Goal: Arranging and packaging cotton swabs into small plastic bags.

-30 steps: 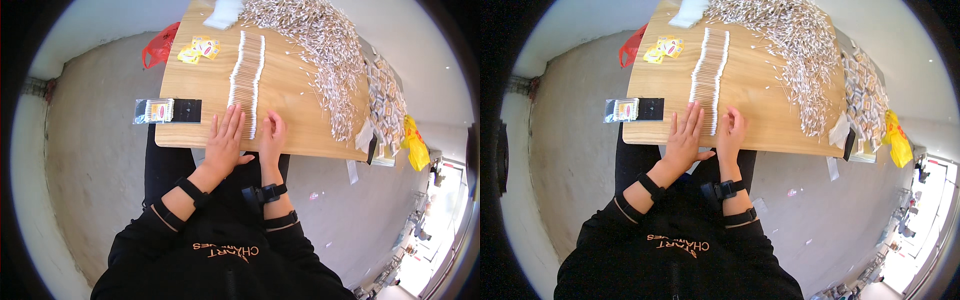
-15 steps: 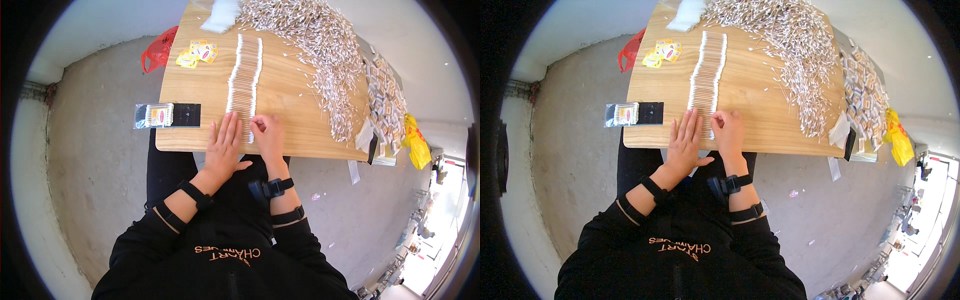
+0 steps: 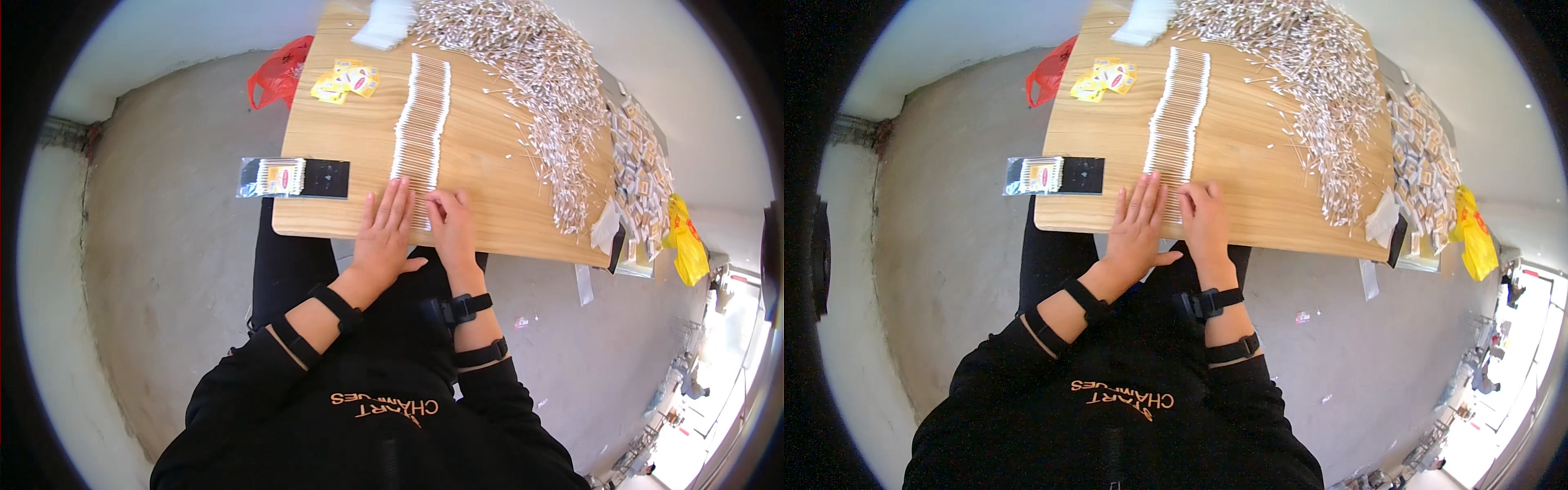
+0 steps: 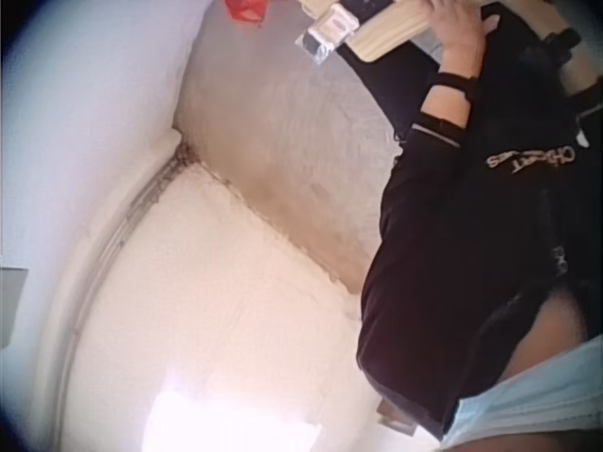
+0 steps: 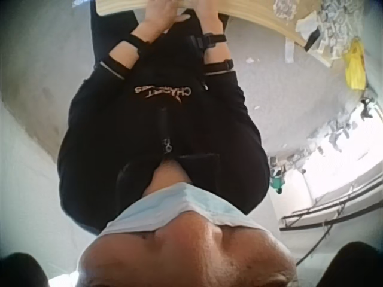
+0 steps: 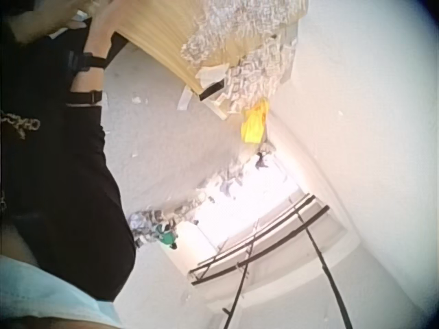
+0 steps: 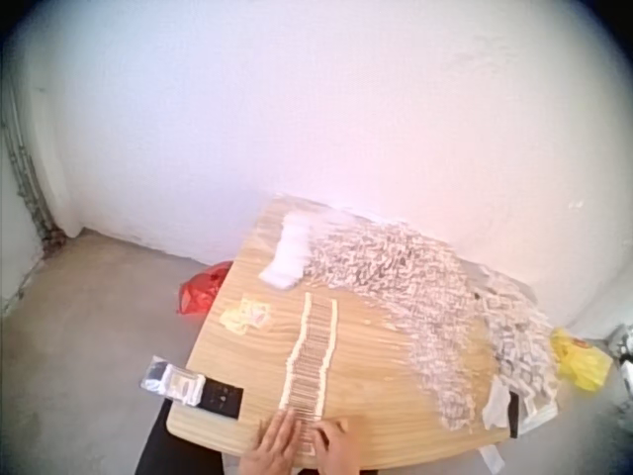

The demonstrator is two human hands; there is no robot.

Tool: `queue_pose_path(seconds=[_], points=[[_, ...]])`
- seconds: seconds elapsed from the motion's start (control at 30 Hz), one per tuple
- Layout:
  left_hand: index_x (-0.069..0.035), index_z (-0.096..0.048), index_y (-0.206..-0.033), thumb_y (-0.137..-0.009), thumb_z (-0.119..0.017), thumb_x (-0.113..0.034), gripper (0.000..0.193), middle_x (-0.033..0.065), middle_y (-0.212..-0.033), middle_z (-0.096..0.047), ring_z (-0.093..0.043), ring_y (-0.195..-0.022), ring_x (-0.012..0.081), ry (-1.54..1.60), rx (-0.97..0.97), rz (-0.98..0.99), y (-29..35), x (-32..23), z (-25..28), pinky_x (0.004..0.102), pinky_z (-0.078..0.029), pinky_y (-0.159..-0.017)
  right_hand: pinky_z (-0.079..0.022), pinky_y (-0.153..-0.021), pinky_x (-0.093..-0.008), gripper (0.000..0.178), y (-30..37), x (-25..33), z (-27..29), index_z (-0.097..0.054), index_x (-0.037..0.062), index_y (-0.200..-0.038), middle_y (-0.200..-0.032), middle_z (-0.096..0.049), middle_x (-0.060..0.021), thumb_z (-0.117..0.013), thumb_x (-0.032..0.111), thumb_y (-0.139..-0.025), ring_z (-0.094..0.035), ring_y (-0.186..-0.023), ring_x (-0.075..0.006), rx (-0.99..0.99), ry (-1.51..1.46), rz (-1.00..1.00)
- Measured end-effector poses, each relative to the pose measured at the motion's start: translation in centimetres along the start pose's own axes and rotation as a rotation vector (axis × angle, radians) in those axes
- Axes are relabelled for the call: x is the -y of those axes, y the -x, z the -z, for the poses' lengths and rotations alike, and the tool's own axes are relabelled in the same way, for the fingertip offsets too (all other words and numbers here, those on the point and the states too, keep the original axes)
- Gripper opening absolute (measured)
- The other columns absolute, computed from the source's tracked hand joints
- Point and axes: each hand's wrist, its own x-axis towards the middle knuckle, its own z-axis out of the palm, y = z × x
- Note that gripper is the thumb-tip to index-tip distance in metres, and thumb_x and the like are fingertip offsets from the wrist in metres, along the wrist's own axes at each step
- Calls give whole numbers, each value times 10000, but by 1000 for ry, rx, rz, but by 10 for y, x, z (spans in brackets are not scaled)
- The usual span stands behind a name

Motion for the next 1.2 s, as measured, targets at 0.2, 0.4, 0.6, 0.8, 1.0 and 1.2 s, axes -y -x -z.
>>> queue_pose_path(seconds=[0.2, 0.4, 0.6, 0.8, 1.0, 1.2], points=[[41, -260, -1437, -630, -739, -568, 1119, 193, -1543, -145, -116, -1445, 309, 18, -5, -10, 1, 2, -1, 482, -96, -1156, -453, -614, -374, 47, 3, 2, 3, -646, 89, -892, -818, -523, -108, -630, 99, -849, -571, -718, -280, 36, 66, 0], [35, -246, -1447, -611, -740, -591, 1155, 174, -1551, -139, -103, -1451, 282, 6, -1, -7, 7, 4, -1, 469, -114, -1159, -465, -628, -391, 32, 5, 7, -2, -633, 102, -873, -828, -539, -102, -629, 123, -848, -578, -736, -305, 39, 119, -2], [32, -204, -1460, -627, -732, -593, 1168, 177, -1550, -140, -109, -1449, 285, -17, 46, 9, 13, 4, 6, 468, -112, -1159, -473, -652, -365, 81, 18, 13, -13, -621, 56, -916, -888, -541, -120, -607, 123, -874, -581, -766, -278, -55, -7, -3], [46, -171, -1458, -615, -762, -562, 1195, 219, -1537, -138, -119, -1442, 328, -35, 58, -16, 15, 5, 6, 459, -115, -1161, -356, -990, -329, 392, 28, 8, -39, -514, -7, -1189, -1155, -483, -131, -410, 321, -1003, -465, -1110, -224, -381, -640, -251], [58, -155, -1452, -593, -799, -495, 1208, 235, -1533, -138, -121, -1438, 354, -128, 8, -20, 23, 19, -8, 431, -112, -1167, -249, -1062, -389, 388, 31, 32, -52, -460, -11, -1221, -1239, -430, -166, -375, 274, -970, -346, -1197, -292, -205, -486, -171], [60, -134, -1459, -608, -797, -439, 1189, 238, -1540, -113, -86, -1445, 359, -228, -13, 56, 31, 42, -9, 428, -67, -1172, -253, -1062, -398, 380, 27, 56, -75, -458, 1, -1213, -1219, -422, -173, -405, 280, -961, -354, -1193, -304, -143, -456, -58]])
